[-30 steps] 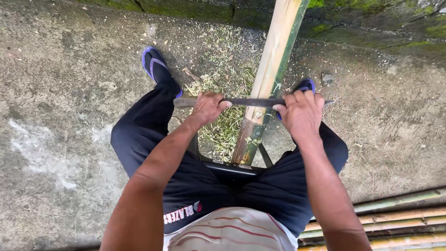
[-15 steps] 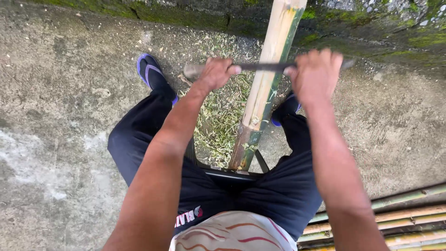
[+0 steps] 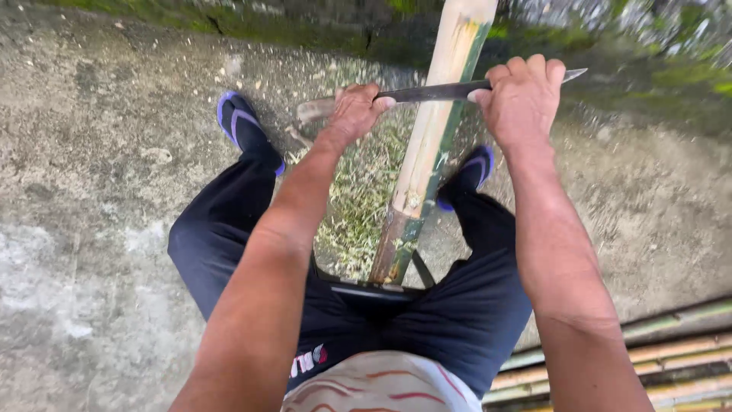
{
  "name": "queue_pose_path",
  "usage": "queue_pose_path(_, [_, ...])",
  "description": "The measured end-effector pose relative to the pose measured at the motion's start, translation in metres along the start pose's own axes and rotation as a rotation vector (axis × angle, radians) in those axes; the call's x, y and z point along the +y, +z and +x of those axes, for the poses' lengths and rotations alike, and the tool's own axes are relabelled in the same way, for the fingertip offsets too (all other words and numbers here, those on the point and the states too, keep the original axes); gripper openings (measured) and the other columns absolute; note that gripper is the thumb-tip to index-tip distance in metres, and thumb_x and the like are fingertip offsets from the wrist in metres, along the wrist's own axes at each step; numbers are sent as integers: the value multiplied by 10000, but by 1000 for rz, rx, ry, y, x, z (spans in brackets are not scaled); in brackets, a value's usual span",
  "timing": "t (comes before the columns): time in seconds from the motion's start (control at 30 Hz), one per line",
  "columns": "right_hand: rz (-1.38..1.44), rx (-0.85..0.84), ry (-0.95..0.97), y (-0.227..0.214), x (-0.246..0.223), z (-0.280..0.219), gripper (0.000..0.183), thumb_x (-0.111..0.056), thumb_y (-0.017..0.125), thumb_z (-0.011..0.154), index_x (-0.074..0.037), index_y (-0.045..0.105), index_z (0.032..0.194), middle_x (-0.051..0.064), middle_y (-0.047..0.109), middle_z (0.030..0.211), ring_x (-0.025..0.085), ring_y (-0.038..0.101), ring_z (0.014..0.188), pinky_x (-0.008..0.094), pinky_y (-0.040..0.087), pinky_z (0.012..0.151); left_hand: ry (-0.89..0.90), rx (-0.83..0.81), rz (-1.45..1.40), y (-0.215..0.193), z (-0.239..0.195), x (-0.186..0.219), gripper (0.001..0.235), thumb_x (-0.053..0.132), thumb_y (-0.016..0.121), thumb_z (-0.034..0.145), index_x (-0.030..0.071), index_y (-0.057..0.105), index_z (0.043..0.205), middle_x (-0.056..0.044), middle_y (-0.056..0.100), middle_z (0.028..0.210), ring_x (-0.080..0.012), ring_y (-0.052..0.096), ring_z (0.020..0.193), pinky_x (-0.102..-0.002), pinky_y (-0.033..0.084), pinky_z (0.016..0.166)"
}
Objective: The recorder is sitting on a chair and using a machete to scrape the outer skin off a bamboo pole held between their legs.
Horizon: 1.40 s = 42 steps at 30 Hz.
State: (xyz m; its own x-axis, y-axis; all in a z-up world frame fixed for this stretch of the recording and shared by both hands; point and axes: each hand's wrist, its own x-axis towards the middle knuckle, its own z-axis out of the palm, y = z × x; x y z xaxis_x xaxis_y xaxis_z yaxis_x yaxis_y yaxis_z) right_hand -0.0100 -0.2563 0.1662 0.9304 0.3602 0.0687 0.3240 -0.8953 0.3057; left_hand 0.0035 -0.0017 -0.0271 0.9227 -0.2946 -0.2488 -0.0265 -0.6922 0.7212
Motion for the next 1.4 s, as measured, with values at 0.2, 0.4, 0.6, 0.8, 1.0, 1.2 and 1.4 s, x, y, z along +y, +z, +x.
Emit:
queue_pose_path(0.2, [-6,-178,77,-13,-21,-8,380,-524,794,859,-159,791,962,43,675,881,240,542,934,407,343,914,-132,-176,-9,19,-5,-12,345,465,528,985,137,636,988,-70,590,864,-219,572,806,-465,532,751])
queue_pose_path(0.4, [28,-280,94,-22,-87,-122,374,-503,702,920,-141,765,987,37,661,917,241,569,956,431,358,888,-133,-406,36,57,-131,-44,624,671,320,1001,117,602,938,-70,523,820,-227,560,738,-456,578,682])
queue_pose_path(0.6, [162,-145,104,-20,-58,-83,342,-454,759,812,-144,782,953,30,667,888,237,579,961,427,370,903,176,-103,94,60,-80,-54,752,795,323,879,119,653,873,-33,532,745,-278,559,835,-507,404,914])
queue_pose_path(0.8, [156,-118,125,-4,5,2,342,-488,775,850,-173,795,982,28,689,902,238,572,973,413,357,908,-28,-30,89,-3,-3,1,648,731,383,936,136,641,917,-119,658,829,-297,599,900,-496,397,973])
queue_pose_path(1.0, [127,-125,98,-10,-41,-54,353,-499,742,857,-163,783,959,33,680,920,241,567,978,416,360,886,43,-39,136,31,-55,-41,630,683,420,982,92,639,968,-156,677,894,-331,607,979,-520,368,1005])
queue_pose_path(1.2, [225,-257,120,-5,-93,-144,347,-467,727,870,-137,773,970,25,669,912,234,560,965,415,368,901,128,-177,76,67,-156,-74,650,705,382,934,125,672,978,-156,657,857,-324,591,960,-548,386,975])
queue_pose_path(1.4, [216,-110,79,-4,-52,-66,339,-460,775,858,-136,781,956,26,665,877,231,551,941,405,363,868,-43,-213,119,26,-81,-32,747,756,287,938,104,648,986,-93,596,877,-272,563,933,-524,449,960])
